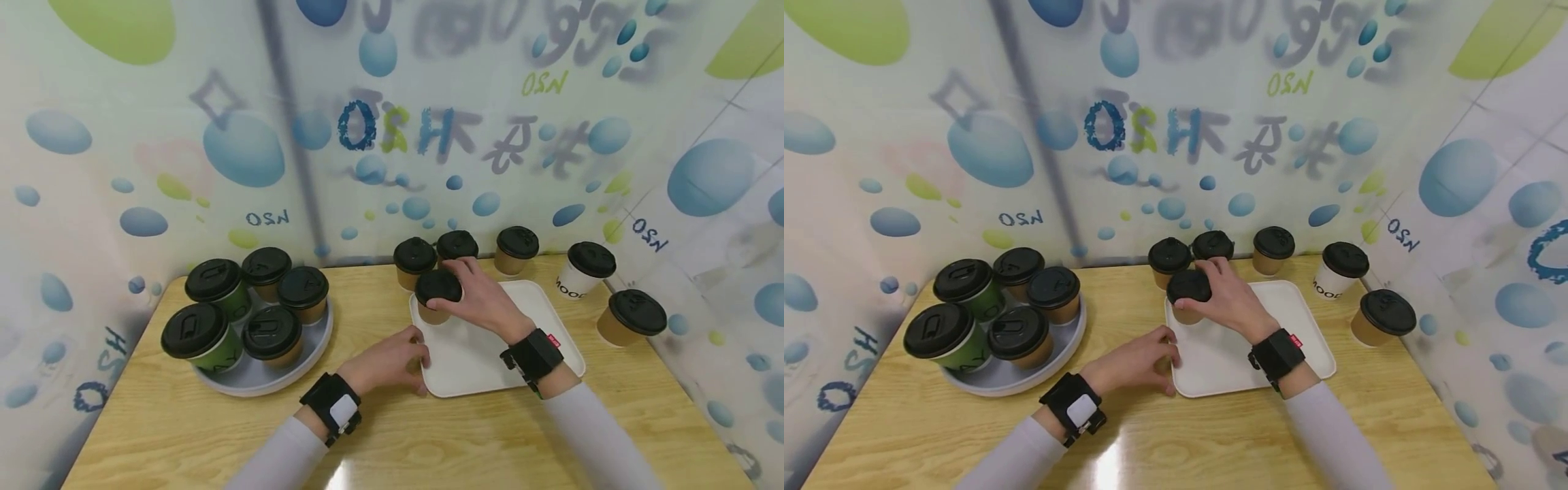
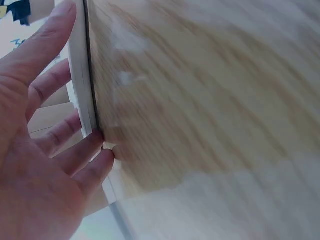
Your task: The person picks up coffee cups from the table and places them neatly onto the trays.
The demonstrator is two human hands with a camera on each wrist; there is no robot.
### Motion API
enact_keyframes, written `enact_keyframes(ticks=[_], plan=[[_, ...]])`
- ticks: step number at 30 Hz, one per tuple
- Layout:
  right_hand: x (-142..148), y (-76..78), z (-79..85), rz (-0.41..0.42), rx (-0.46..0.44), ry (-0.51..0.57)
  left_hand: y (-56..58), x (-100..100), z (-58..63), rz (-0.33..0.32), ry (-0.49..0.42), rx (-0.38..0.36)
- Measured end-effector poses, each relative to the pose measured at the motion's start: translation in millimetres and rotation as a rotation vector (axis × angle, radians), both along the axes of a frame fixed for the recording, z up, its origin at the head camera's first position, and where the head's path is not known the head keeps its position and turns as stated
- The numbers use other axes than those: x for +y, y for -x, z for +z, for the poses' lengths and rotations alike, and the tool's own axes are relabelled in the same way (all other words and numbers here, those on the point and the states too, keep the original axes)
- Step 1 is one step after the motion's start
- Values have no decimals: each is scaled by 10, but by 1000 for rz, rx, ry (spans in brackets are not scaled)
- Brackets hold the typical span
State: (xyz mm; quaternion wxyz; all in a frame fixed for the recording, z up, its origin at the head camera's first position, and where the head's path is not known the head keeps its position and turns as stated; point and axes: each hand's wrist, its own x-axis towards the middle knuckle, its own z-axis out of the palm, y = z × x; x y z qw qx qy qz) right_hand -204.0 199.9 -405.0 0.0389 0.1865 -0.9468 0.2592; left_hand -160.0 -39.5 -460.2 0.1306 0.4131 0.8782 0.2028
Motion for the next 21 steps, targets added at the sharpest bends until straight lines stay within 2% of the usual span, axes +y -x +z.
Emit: enact_keyframes(ticks=[6,12,17,21], plan=[[171,-52,-1,-56,25,3,-57,-142,32,19,35,44],[292,-27,-69,-86,4,113,-95,-310,27,11,10,70],[288,9,-116,-122,-17,172,-133,-459,38,12,14,43],[276,44,-97,-179,-66,298,-168,-582,57,20,-13,46]])
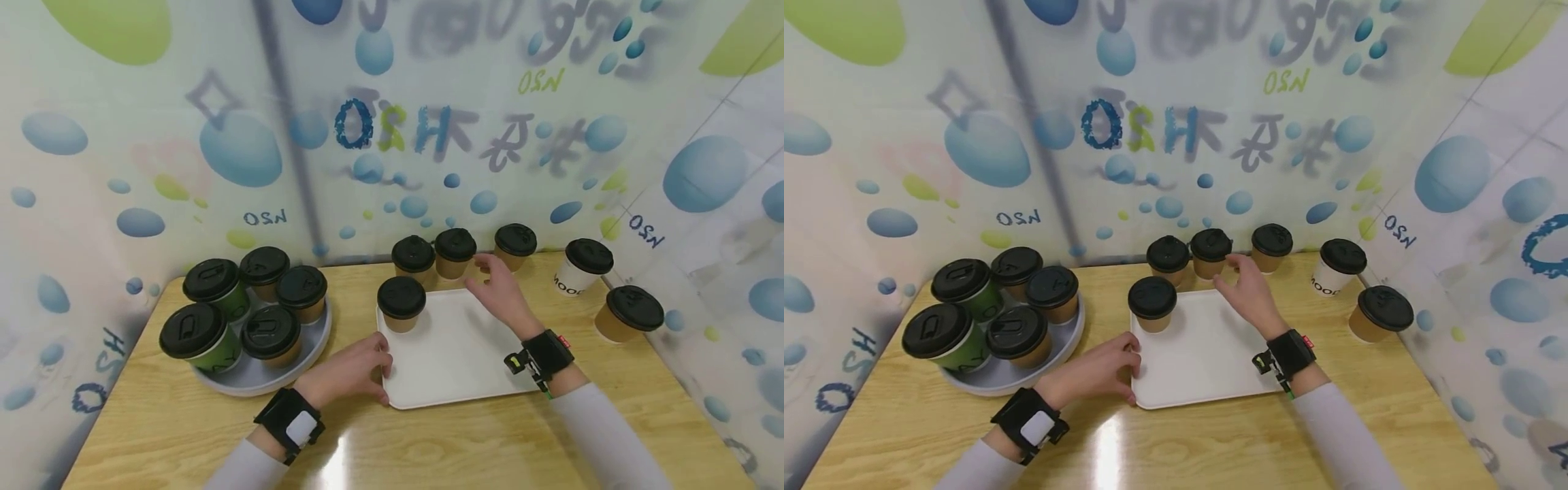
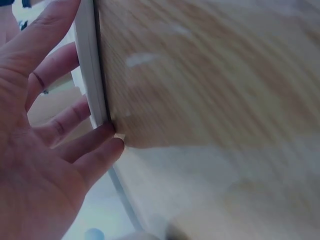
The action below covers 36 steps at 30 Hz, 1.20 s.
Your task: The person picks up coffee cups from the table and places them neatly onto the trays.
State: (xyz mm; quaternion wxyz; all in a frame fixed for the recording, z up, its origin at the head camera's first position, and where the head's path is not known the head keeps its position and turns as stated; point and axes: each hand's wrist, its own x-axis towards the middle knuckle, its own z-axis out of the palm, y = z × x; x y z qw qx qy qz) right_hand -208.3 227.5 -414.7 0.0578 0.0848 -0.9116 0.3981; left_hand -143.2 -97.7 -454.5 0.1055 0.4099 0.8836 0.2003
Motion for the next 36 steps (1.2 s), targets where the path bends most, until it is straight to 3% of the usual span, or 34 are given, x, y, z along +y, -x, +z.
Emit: enact_keyframes(ticks=[3,8,16,23,31,36], plan=[[-13,34,46,-21,-21,85,-16,-100,4,13,-25,16],[-31,111,72,-33,-42,81,-38,-241,17,20,-41,29],[-82,434,-30,-35,-154,37,-59,-317,-11,36,-55,-10],[-70,657,-175,-51,-147,80,-38,-307,-29,40,-111,-60],[-71,733,-321,-66,-155,187,-56,-286,-57,56,-95,-87],[-104,755,-358,-77,-153,188,-61,-291,-56,66,-94,-101]])
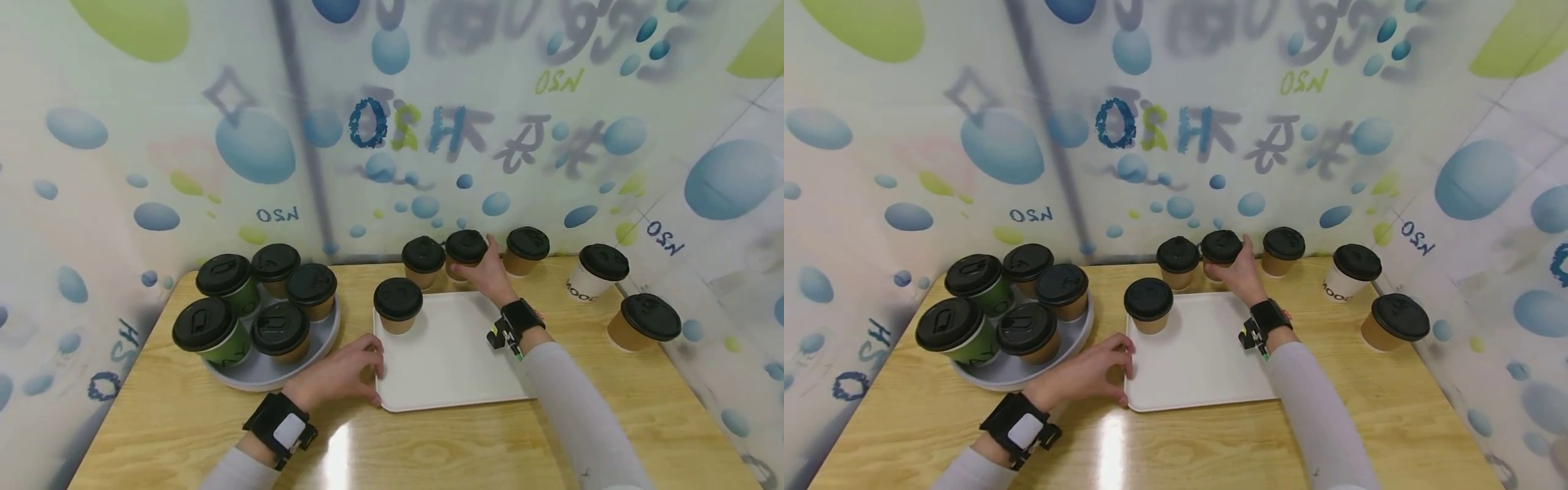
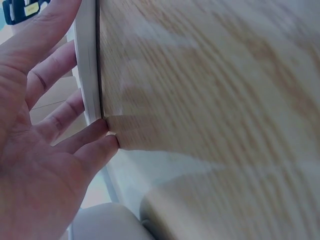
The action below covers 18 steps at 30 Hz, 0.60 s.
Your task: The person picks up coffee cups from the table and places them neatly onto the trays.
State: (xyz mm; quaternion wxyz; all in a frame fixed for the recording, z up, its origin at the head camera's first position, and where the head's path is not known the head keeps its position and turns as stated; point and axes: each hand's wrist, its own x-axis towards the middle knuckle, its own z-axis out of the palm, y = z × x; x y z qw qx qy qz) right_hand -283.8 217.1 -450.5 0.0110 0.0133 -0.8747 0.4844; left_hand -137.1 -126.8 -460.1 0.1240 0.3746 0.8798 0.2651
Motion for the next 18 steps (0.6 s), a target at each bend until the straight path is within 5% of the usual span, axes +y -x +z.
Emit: enact_keyframes(ticks=[9,18], plan=[[88,-49,18,-22,36,-6,7,20,7,-2,0,-21],[204,-342,275,-8,55,37,1,14,30,10,-1,-31]])
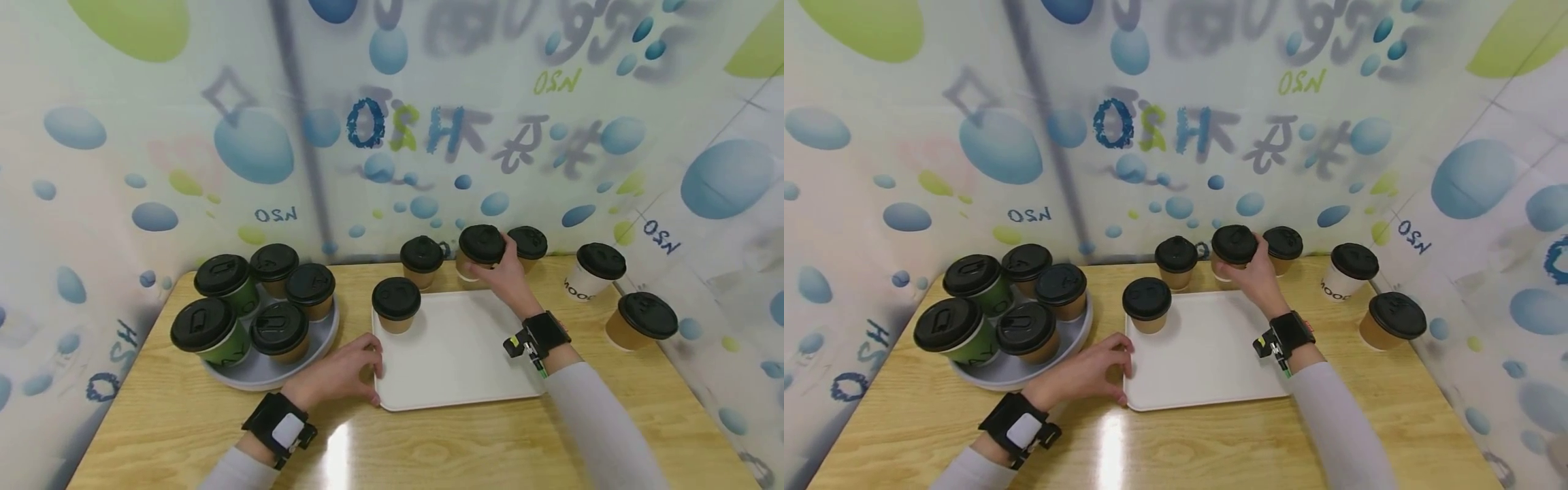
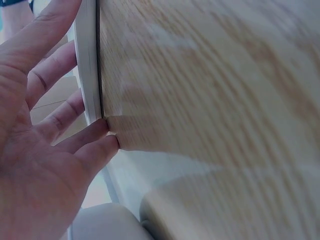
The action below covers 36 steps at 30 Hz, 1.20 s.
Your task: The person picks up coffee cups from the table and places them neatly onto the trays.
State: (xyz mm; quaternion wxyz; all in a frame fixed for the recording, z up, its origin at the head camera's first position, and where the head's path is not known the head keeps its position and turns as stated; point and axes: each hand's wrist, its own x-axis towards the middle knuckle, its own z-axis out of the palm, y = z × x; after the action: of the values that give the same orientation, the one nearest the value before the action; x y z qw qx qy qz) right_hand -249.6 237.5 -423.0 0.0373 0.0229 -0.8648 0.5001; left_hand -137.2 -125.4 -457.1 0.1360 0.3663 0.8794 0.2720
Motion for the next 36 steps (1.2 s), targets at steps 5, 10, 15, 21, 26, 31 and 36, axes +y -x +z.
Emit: enact_keyframes(ticks=[5,10,15,21,26,31,36], plan=[[-48,-220,48,43,17,-28,-9,-16,5,6,-4,12],[-154,-416,3,117,24,-5,-14,-12,7,9,1,16],[-289,-538,-71,180,14,14,-10,-6,23,12,12,9],[-395,-558,-152,236,-3,-42,-2,0,33,-1,13,28],[-438,-532,-190,257,-22,-59,5,6,21,-1,8,24],[-468,-529,-228,274,-24,-36,7,5,18,-1,9,11],[-494,-531,-248,278,-18,-45,0,0,20,0,1,-3]])
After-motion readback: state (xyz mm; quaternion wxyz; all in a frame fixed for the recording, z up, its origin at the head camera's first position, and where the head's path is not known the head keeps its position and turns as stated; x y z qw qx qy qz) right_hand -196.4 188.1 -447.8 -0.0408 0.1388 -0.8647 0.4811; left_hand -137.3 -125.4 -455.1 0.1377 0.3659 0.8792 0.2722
